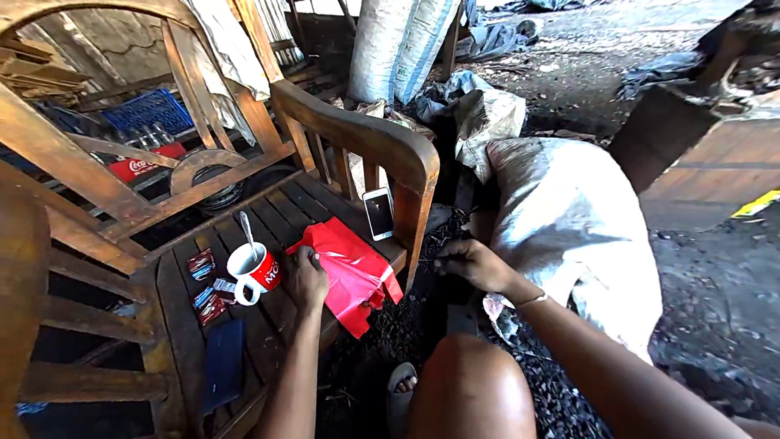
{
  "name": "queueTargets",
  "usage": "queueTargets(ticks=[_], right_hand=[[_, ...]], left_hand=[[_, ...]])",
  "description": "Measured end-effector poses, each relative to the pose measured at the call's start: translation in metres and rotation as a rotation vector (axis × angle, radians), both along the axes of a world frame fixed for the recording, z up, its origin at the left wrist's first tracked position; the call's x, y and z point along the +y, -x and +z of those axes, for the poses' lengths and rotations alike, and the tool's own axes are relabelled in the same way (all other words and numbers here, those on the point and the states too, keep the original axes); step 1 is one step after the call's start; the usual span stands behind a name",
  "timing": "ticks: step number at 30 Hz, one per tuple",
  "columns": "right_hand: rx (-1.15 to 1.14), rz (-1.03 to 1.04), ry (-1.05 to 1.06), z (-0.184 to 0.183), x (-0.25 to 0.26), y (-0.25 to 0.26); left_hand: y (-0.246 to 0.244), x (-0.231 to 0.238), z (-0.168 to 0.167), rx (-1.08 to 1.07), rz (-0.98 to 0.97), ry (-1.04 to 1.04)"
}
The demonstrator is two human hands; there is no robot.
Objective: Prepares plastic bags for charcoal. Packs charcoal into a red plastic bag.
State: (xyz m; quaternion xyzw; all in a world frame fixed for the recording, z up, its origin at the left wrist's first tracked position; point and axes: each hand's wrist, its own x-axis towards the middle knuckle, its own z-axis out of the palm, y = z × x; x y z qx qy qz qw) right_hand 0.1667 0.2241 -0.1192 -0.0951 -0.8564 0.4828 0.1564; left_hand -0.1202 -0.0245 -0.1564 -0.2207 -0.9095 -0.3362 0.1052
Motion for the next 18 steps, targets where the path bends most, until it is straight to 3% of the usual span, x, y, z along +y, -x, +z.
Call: queueTargets(ticks=[4, 7, 10, 15, 18], right_hand=[[0.017, -0.052, 0.199, -0.024, -0.005, 0.02], [0.029, -0.081, 0.29, -0.025, -0.014, 0.03], [0.027, -0.07, 0.354, -0.025, -0.02, 0.039], [0.056, -0.047, 0.37, -0.027, -0.026, 0.049], [0.102, -0.019, 0.375, -0.019, -0.031, 0.055]], left_hand=[[-0.007, -0.003, 0.01, -0.176, -0.06, -0.072], [0.003, 0.001, 0.006, -0.422, -0.098, -0.49], [0.015, 0.014, 0.009, -0.513, 0.034, -0.822], [0.026, 0.023, 0.039, -0.766, 0.049, -0.976], [-0.006, 0.02, 0.061, -0.604, -0.144, -0.885]])
